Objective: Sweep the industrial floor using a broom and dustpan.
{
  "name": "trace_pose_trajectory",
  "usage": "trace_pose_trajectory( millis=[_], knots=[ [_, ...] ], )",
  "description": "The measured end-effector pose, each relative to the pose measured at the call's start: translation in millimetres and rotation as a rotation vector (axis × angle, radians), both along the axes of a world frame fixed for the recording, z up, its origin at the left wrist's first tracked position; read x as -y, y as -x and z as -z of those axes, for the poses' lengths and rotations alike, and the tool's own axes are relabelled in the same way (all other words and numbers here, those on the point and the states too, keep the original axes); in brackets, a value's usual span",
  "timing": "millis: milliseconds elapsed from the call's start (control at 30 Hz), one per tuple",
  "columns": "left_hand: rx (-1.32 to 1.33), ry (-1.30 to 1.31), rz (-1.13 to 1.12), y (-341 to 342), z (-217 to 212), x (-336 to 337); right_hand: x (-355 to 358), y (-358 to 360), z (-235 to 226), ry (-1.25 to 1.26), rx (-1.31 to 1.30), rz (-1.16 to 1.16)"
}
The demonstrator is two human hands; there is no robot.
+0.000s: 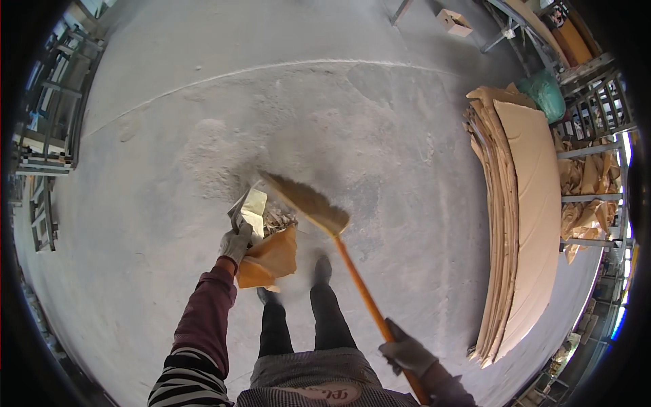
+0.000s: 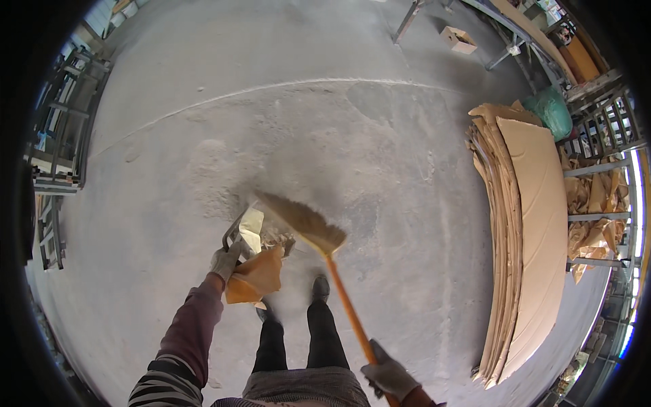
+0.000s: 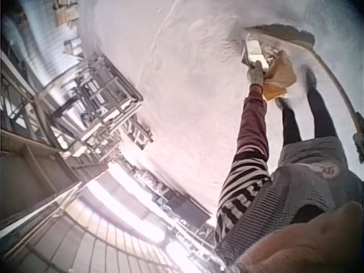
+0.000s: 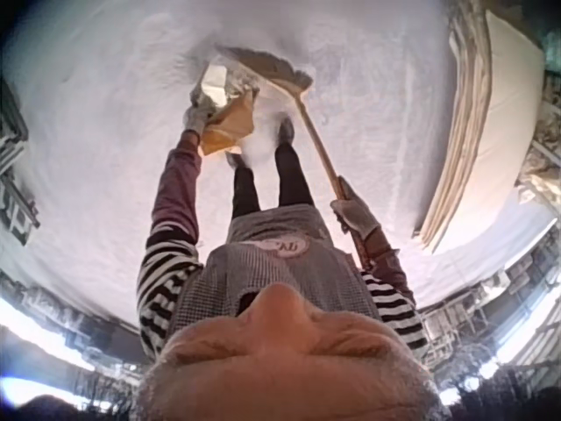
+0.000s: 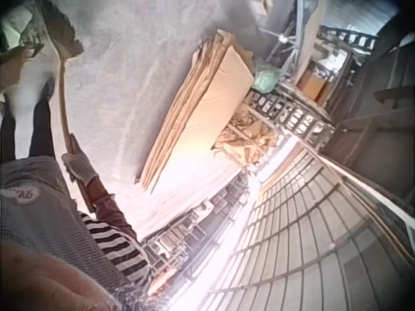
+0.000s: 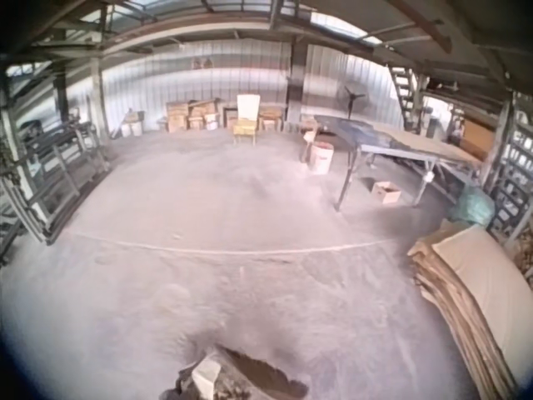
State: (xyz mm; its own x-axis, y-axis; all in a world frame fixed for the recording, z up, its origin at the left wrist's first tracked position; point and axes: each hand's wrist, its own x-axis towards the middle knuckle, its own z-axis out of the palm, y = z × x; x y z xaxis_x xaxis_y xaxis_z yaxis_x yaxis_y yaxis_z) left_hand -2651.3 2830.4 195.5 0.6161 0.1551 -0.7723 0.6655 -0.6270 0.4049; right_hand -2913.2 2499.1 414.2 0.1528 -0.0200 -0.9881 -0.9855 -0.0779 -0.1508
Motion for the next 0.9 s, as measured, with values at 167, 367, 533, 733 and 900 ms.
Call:
trace_pose_trajectory(
  millis=[167,367,533,733,900],
  knots=[
    [-0.005,-0.039,-0.104,16,-3,-26,6,-31,80,0.257,0.02,-0.145],
    [0.069,0.099,-0.106,29,24,-49,-100,36,158,0.026,-0.002,0.081],
    [0.128,0.172,-0.092,19,32,-70,-193,29,97,-0.261,0.038,0.199],
    [0.023,0.305,-0.301,34,-12,-163,-139,53,-53,-0.132,-0.027,0.313],
    [0.021,0.427,-0.549,67,35,-247,-143,70,-95,-0.071,0.128,0.47]
  ],
)
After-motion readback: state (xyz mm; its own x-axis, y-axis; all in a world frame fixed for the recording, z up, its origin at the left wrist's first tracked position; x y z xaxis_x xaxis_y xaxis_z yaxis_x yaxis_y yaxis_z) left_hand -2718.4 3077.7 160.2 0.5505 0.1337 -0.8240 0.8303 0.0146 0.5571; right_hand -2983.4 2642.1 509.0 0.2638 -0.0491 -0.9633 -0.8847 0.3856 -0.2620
